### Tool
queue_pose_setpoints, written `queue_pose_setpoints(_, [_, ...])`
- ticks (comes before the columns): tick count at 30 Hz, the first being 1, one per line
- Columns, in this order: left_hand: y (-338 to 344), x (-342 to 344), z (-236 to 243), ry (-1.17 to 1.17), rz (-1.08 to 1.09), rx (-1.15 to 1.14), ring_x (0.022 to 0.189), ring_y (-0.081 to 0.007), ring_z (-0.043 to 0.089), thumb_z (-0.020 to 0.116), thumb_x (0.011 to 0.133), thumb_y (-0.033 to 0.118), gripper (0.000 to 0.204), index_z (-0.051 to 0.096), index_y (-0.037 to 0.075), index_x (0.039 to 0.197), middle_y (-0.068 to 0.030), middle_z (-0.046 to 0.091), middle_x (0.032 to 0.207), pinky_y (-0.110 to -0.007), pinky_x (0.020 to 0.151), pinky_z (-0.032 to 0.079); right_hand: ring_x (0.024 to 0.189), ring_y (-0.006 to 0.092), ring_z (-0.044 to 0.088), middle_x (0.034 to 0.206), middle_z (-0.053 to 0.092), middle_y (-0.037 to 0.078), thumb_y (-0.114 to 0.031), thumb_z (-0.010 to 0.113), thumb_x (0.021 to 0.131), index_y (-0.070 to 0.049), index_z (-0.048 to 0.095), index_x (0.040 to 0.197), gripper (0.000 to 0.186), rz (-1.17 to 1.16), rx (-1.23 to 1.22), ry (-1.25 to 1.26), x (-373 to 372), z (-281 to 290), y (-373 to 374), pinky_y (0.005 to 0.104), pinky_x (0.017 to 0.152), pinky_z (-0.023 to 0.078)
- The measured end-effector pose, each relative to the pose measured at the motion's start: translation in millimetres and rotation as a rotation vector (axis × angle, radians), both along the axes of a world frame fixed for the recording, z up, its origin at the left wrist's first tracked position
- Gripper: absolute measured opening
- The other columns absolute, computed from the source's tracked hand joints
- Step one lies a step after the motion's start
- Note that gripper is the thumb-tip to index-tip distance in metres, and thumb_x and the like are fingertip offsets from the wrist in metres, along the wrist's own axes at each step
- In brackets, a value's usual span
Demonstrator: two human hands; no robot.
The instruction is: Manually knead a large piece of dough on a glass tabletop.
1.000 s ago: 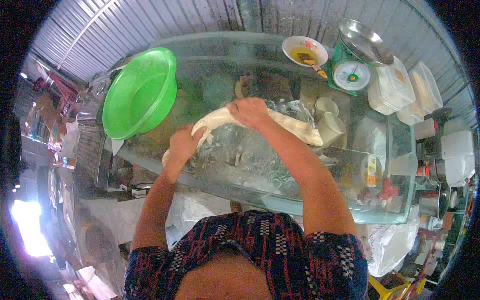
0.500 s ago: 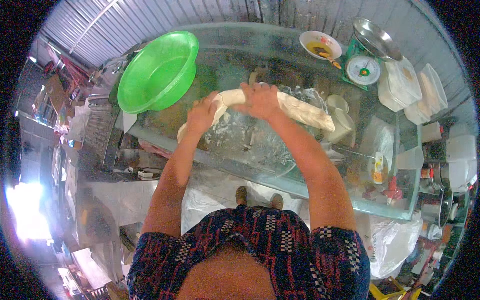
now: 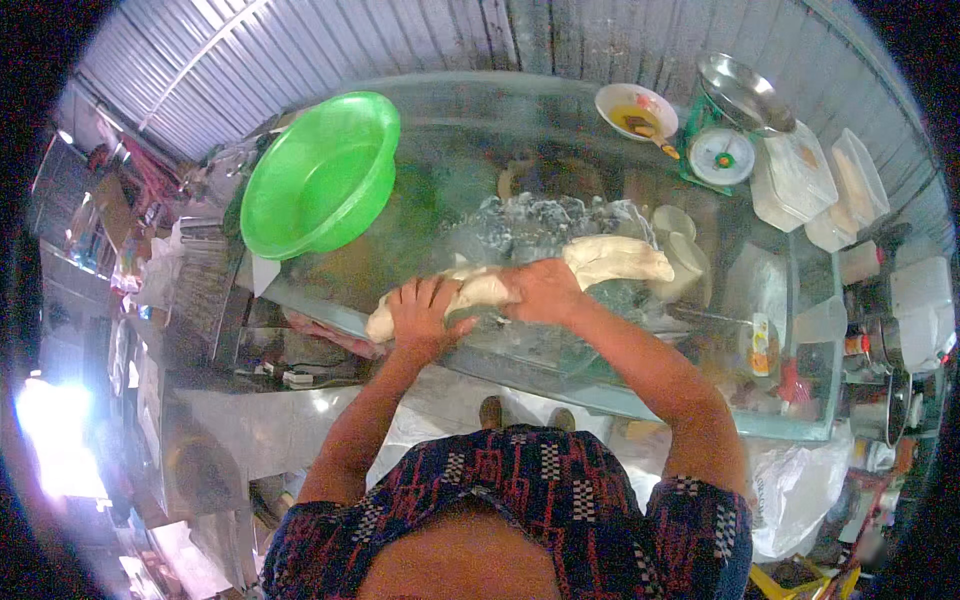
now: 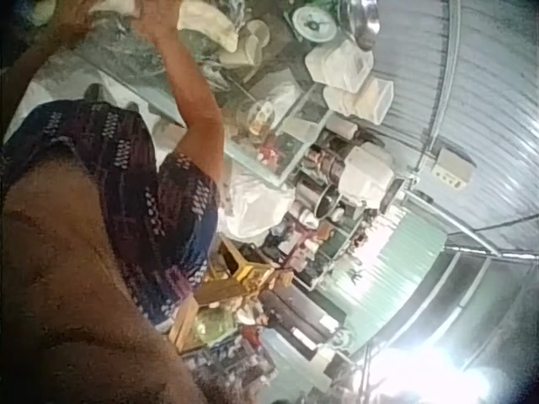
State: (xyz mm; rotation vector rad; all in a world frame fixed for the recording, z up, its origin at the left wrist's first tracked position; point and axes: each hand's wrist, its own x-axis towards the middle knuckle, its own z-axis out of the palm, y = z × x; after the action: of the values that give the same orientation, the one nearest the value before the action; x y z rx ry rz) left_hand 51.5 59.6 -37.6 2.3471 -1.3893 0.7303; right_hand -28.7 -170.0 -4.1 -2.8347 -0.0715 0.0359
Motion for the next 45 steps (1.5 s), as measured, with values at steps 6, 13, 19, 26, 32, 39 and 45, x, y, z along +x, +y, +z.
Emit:
queue_pose_setpoints(6, [-23.3, 15.7, 18.8, 0.3, 0.155, 0.275, 0.097, -0.0304, 0.052, 0.06, 0.081, 0.057, 0.056, 0.059, 0.02, 0.123, -0.0077, 0.058, 0.105, -0.047, 0.082, 0.04, 0.084, 0.0331, 0.067, 0.09, 0.069, 0.015, -0.06, 0.064, 0.076, -0.017, 0.06, 0.122, 0.063, 0.049, 0.077, -0.052, -4.2, 1.9, -2.6, 0.0441, 0.079, 0.05])
queue_pose_setpoints(13, [-33.4, 51.6, 5.9, 0.307, 0.085, 0.217, 0.09, -0.0327, 0.06, 0.063, 0.084, 0.045, 0.045, 0.06, 0.017, 0.118, -0.0082, 0.063, 0.096, -0.048, 0.078, 0.045, 0.116, 0.0385, 0.048, 0.138, 0.041, 0.017, -0.036, 0.054, 0.092, -0.009, 0.031, 0.147, 0.065, 0.006, -0.212, -0.38, 29.8, -22.9, 41.0, 0.0647, 0.092, 0.036])
queue_pose_setpoints(19, [-41.0, 78.0, 9.6, 0.862, 0.119, 0.018, 0.087, -0.0383, 0.063, 0.057, 0.091, 0.025, 0.041, 0.044, 0.009, 0.127, -0.0187, 0.065, 0.097, -0.049, 0.078, 0.047, 0.108, 0.0356, 0.055, 0.123, 0.051, 0.019, -0.03, 0.057, 0.089, -0.005, 0.041, 0.137, 0.057, 0.121, 0.15, -0.189, 65.6, -27.4, 13.3, 0.0472, 0.083, 0.05])
queue_pose_setpoints(26, [-39.9, 111.0, -23.6, 0.796, 0.061, -0.222, 0.083, -0.0407, 0.063, 0.051, 0.091, 0.013, 0.029, 0.046, 0.009, 0.12, -0.0205, 0.064, 0.088, -0.047, 0.074, 0.047, 0.079, 0.0351, 0.066, 0.089, 0.065, 0.016, -0.028, 0.051, 0.091, -0.004, 0.059, 0.108, 0.03, 0.038, 0.035, -0.201, 106.5, -38.2, 14.3, 0.046, 0.067, 0.054])
queue_pose_setpoints(32, [-54.4, 110.0, -25.9, 0.706, 0.169, -0.252, 0.084, -0.042, 0.062, 0.051, 0.09, 0.013, 0.021, 0.051, 0.009, 0.11, -0.0236, 0.063, 0.092, -0.048, 0.077, 0.046, 0.071, 0.0325, 0.068, 0.074, 0.066, 0.014, -0.023, 0.051, 0.087, -0.009, 0.062, 0.094, 0.02, -0.047, -0.003, -0.081, 135.6, -34.2, -0.1, 0.0494, 0.066, 0.053])
queue_pose_setpoints(39, [-14.3, 79.6, -2.7, 0.347, 0.223, 0.283, 0.117, -0.0414, 0.05, 0.061, 0.086, 0.038, 0.051, 0.05, 0.016, 0.131, -0.0193, 0.06, 0.117, -0.059, 0.086, 0.04, 0.101, 0.028, 0.057, 0.108, 0.061, 0.009, -0.04, 0.057, 0.085, -0.013, 0.065, 0.11, 0.038, -0.083, -0.12, -0.413, 114.6, -46.1, 6.5, 0.0443, 0.085, 0.045])
queue_pose_setpoints(45, [47.0, 47.9, 6.8, 0.363, 0.295, 0.238, 0.103, -0.037, 0.053, 0.074, 0.069, 0.051, 0.076, 0.05, 0.017, 0.133, -0.0127, 0.055, 0.106, -0.054, 0.083, 0.043, 0.1, 0.0272, 0.051, 0.107, 0.057, 0.006, -0.035, 0.068, 0.077, -0.013, 0.059, 0.12, 0.049, -0.049, -0.047, -0.438, 57.0, -14.9, 56.7, 0.0434, 0.08, 0.041])
